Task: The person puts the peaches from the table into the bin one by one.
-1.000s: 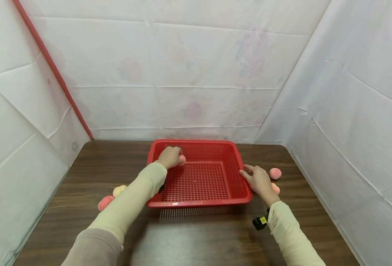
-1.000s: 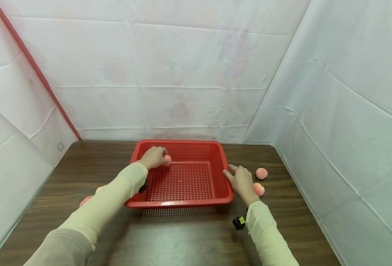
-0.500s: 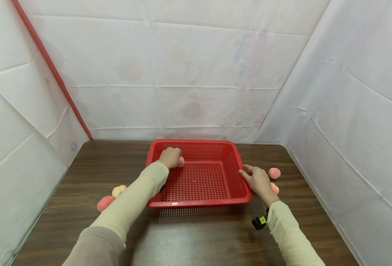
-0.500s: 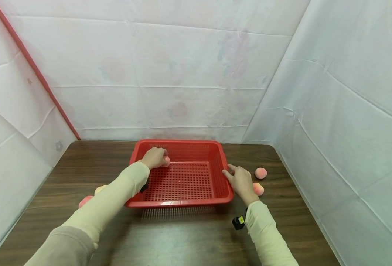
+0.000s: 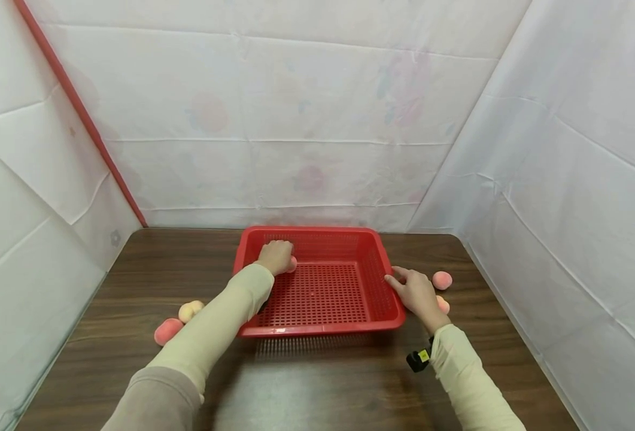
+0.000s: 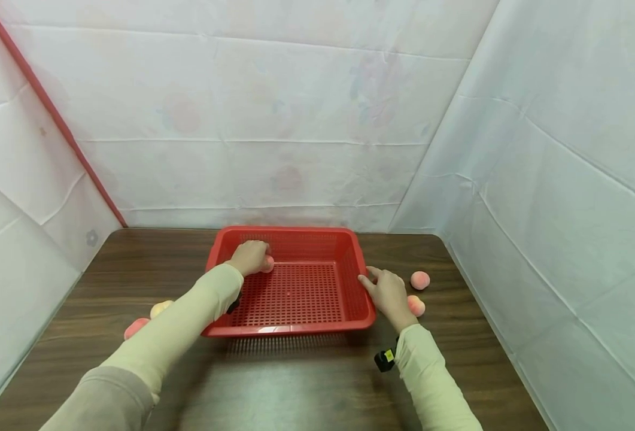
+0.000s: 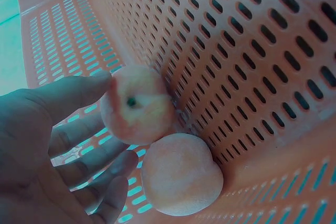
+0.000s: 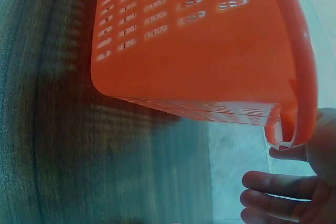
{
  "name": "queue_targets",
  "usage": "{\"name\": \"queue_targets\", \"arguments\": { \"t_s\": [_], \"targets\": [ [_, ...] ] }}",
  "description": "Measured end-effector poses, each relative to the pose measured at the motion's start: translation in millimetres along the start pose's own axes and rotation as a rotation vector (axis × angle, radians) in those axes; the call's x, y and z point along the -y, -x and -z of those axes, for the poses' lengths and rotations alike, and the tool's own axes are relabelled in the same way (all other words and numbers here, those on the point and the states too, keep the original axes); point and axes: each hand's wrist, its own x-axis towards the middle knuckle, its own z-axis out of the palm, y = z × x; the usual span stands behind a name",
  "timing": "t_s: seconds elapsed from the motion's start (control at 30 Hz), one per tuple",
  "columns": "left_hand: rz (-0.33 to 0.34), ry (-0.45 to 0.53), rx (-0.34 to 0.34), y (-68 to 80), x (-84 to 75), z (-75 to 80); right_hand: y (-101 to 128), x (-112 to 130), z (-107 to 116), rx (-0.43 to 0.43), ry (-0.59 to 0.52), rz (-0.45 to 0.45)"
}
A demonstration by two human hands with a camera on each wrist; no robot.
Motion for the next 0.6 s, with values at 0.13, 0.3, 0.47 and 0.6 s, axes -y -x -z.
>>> {"name": "queue_targets", "arguments": {
  "t_s": [0.13,0.3,0.47,0.6],
  "targets": [
    [0.003,-0.029,-0.007,0.0,-0.2,-1.0,-0.1,0.5,0.3,0.0,-0.001,-0.005],
    [0.002,-0.026,-0.024,1.0,0.7,-1.6,0.1,1.3,0.5,0.004,0.003,-0.006],
    [0.013,0.0,-0.015,-0.5,0.6,-2.3,0.9,1.1,0.5,0.007,0.001,-0.01],
    [0.003,0.024,-0.019,0.1,-1.0,1.2,0.1,-0.2,1.0,0.004,0.003,-0.012]
  ]
}}
